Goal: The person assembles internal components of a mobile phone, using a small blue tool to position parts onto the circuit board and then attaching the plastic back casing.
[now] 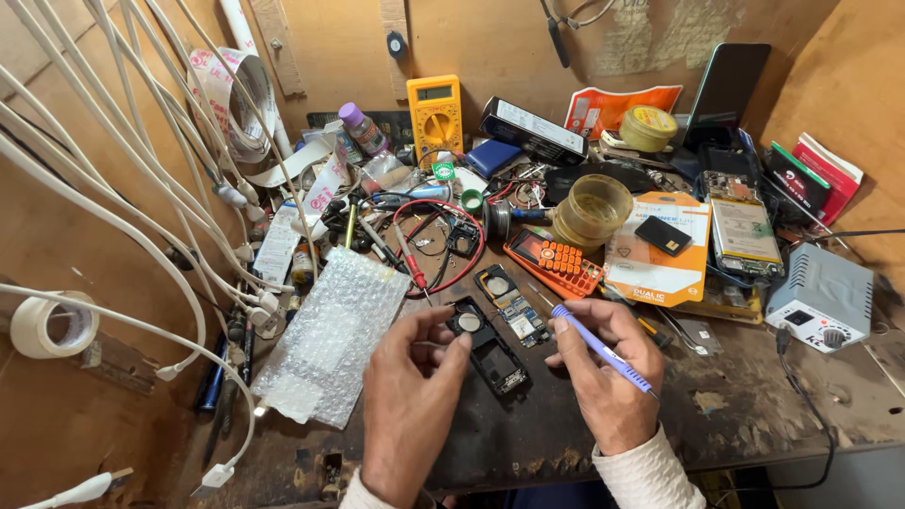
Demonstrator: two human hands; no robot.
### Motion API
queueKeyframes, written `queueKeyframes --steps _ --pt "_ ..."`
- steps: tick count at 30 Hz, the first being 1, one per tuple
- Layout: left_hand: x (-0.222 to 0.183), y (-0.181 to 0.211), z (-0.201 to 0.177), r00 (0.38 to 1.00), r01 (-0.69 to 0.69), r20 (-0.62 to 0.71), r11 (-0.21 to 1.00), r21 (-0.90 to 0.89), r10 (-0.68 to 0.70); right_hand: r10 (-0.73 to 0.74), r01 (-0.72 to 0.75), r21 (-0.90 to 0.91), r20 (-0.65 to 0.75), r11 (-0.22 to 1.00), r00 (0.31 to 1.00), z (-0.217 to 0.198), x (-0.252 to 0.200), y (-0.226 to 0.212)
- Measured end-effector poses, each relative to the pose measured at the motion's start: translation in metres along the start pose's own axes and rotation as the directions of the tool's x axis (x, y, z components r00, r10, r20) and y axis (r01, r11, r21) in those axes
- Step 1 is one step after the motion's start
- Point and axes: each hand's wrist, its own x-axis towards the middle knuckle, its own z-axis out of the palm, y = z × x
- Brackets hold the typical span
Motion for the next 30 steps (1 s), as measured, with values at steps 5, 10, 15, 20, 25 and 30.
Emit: queueKeyframes --steps 5,10,15,20,25,30 --pt "0.001 -0.013 0.003 0.996 0.085 -0.004 0.996 0.039 -0.084 -0.003 0.002 -0.007 -0.026 1.000 1.000 0.002 0.001 0.001" --pt "0.003 -0.018 0.012 0.999 -0.026 -0.024 0.999 0.043 0.027 0.012 -0.012 -0.032 -0.024 0.999 1.000 0.001 0.000 0.001" --pt "0.011 -0.008 0.028 0.933 -0.341 -0.070 0.929 0.146 0.353 0.010 -0.010 -0.011 -0.016 1.000 1.000 0.002 0.004 0.003" --pt "0.032 0.007 0.047 0.790 -0.594 -0.061 0.786 0.174 0.610 -0.005 -0.002 -0.086 -0.081 0.996 0.997 0.001 0.015 -0.005" --pt "0.042 0.026 0.072 0.759 -0.627 -0.015 0.736 0.254 0.651 -0.130 0.124 -0.059 -0.120 0.991 0.984 -0.005 0.033 -0.023" --pt "0.039 0.041 0.098 0.658 -0.739 0.036 0.635 0.225 0.753 -0.263 0.244 -0.138 -0.149 0.960 0.953 -0.025 0.041 -0.036"
